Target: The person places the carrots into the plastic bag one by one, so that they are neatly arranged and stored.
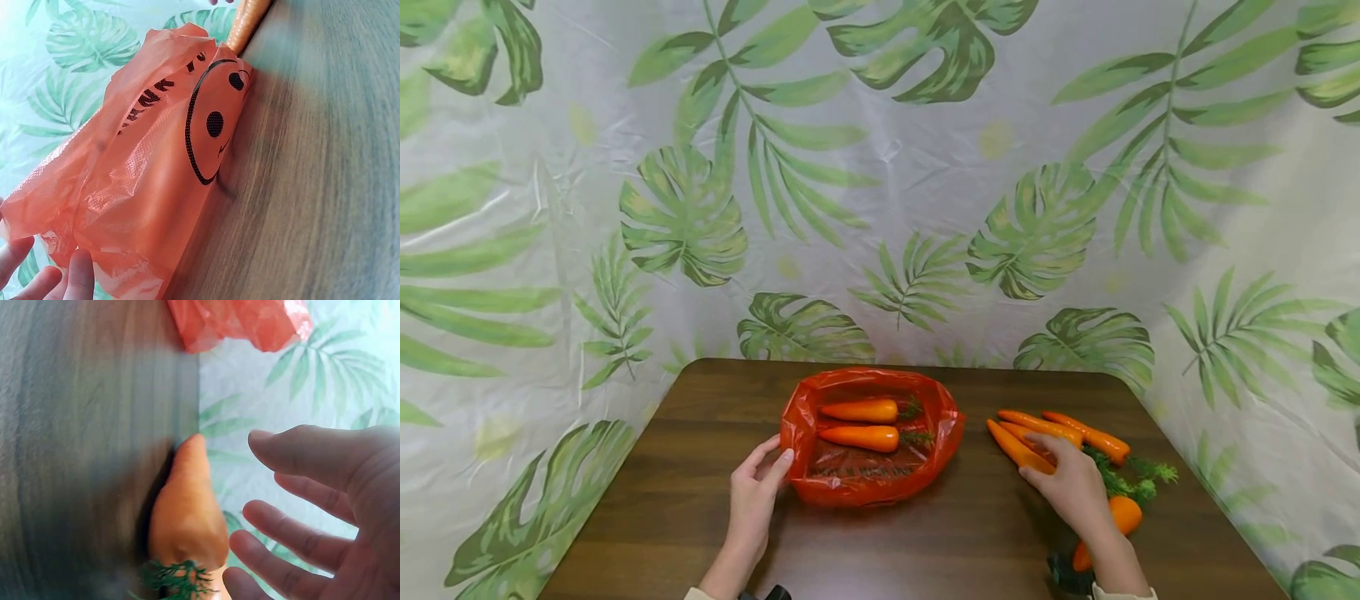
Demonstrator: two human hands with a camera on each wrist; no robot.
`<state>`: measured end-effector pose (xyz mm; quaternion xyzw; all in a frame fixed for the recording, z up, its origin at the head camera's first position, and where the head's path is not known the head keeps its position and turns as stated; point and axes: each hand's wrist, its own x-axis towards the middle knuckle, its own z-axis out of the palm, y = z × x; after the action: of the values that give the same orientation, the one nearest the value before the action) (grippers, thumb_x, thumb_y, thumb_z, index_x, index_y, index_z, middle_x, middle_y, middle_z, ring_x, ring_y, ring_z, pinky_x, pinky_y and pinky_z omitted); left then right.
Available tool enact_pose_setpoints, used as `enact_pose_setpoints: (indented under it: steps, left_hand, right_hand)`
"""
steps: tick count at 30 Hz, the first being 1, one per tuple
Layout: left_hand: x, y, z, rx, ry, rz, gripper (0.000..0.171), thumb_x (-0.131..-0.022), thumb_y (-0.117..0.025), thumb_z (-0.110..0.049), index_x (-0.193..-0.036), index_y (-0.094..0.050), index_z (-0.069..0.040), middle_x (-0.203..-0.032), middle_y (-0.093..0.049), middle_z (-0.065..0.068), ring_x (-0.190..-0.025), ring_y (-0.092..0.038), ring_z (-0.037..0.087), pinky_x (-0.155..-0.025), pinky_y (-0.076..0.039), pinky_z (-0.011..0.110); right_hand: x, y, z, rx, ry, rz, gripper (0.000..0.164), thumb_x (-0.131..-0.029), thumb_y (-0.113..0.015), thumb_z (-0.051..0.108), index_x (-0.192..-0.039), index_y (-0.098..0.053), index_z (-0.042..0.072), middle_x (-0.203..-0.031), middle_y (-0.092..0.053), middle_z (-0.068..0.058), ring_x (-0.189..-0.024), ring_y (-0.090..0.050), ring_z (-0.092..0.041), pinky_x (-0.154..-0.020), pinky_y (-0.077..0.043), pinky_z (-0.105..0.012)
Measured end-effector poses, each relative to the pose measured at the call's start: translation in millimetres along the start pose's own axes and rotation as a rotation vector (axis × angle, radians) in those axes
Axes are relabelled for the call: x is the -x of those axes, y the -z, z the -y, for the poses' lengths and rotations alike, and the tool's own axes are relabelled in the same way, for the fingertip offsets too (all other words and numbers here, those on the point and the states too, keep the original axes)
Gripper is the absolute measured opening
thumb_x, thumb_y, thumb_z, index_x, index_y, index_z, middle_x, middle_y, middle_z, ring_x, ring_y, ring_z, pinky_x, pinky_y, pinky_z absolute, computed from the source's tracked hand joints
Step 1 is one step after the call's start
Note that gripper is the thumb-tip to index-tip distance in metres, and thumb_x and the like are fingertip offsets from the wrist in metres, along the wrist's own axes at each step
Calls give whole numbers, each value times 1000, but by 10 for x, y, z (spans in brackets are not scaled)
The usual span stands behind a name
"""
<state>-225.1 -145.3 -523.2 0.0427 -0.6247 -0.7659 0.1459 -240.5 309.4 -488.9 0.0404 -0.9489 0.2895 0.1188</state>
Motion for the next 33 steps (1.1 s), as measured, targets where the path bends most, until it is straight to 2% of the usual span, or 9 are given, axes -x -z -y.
enact_pose_setpoints:
  steps: [9,15,19,27,33]
  left_hand:
    - [12,7,-1,15,2,5,39,-93,-74,-14,-128,-65,1,-127,-62,22,-93,-69,15,-76,-59,28]
    - [-3,5,-6,17,2,10,40,-93,-75,-15,-129,-65,0,-129,-62,19,-96,-69,17,-79,-59,29]
    - [-5,4,-4,17,3,6,39,-93,-75,-14,-128,-65,0,-129,-62,18,-97,-68,18,-79,-59,29]
    - [-2,-2,4,20,-19,4,40,-93,-74,-14,-128,-65,2,-128,-62,20,-96,-69,17,-78,-59,29]
    - [0,-7,5,15,-16,0,39,-93,-74,-14,-128,-65,1,-128,-62,20,-96,-69,15,-78,-59,29]
  right_hand:
    - [6,-64,-104,57,-13,6,56,-85,-81,22,-136,-63,8,-133,-62,-18,-111,-60,-43,-84,-51,-59]
    - [11,-109,-161,105,-34,-26,55,-80,-85,19,-131,-67,9,-128,-65,-19,-112,-59,-45,-85,-49,-62]
    - [9,-139,-200,102,-30,-33,55,-79,-85,16,-130,-66,6,-127,-65,-19,-110,-60,-45,-85,-49,-62]
    - [41,-176,-242,152,-34,-64,52,-75,-89,18,-122,-71,7,-116,-67,-22,-103,-62,-45,-78,-50,-61]
    - [48,-187,-250,163,-59,-51,51,-75,-89,22,-121,-71,8,-112,-67,-21,-97,-63,-40,-71,-51,-56]
